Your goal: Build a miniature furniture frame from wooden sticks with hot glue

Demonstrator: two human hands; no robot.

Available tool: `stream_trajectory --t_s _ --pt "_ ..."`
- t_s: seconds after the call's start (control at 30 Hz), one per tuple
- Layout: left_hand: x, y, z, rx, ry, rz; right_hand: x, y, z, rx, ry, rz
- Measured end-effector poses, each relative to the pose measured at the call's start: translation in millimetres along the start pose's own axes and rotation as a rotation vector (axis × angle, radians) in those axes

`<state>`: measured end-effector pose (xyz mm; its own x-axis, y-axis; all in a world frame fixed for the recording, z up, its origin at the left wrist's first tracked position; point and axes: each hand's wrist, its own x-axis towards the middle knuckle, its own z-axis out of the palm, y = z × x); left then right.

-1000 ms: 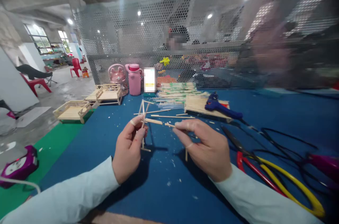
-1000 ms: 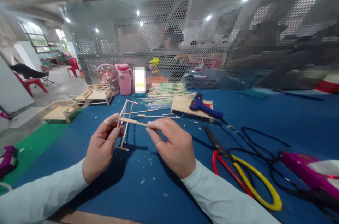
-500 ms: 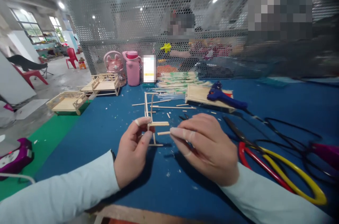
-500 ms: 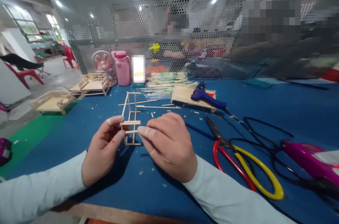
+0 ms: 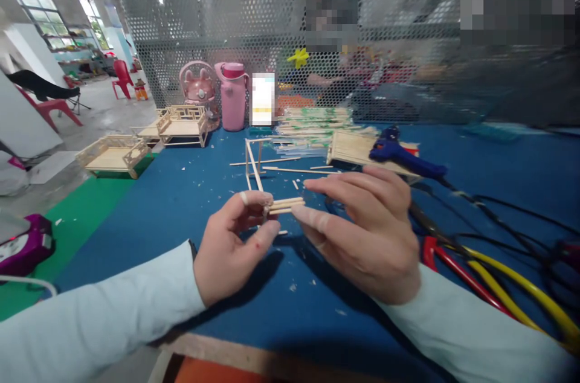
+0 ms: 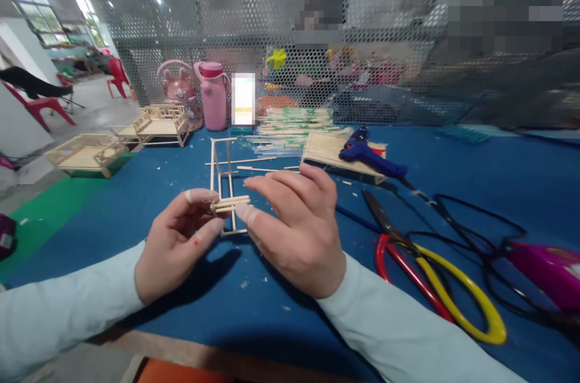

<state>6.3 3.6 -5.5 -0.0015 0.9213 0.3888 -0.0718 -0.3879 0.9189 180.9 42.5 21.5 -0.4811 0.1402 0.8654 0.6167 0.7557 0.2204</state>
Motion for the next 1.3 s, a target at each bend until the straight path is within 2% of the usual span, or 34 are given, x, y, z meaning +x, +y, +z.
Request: stream_trajectory --t_s 0.33,0.53,0.73,0.9,1.13,1.3 --pt "8 -4 -4.1 0.067 0.020 0.003 2 5 11 0.069 -0.011 0.009" --pt "9 -1 -4.5 0.043 0.016 0.000 -1 0 14 0.273 -0.099 0.152" --pt "9 -1 -4.4 0.042 0.045 -0.047 3 -4 14 0.422 -0.079 0.291" --pt "9 -2 -8.1 0.078 0.017 -0.043 6 -9 15 0.518 -0.041 0.472" --pt "11 -5 -10.6 0.122 -0.048 -0.030 5 -17 16 0.837 -0.052 0.889" --pt "14 -4 -8.8 0.147 -0.016 -0.014 9 -17 12 0.915 -0.070 1.043"
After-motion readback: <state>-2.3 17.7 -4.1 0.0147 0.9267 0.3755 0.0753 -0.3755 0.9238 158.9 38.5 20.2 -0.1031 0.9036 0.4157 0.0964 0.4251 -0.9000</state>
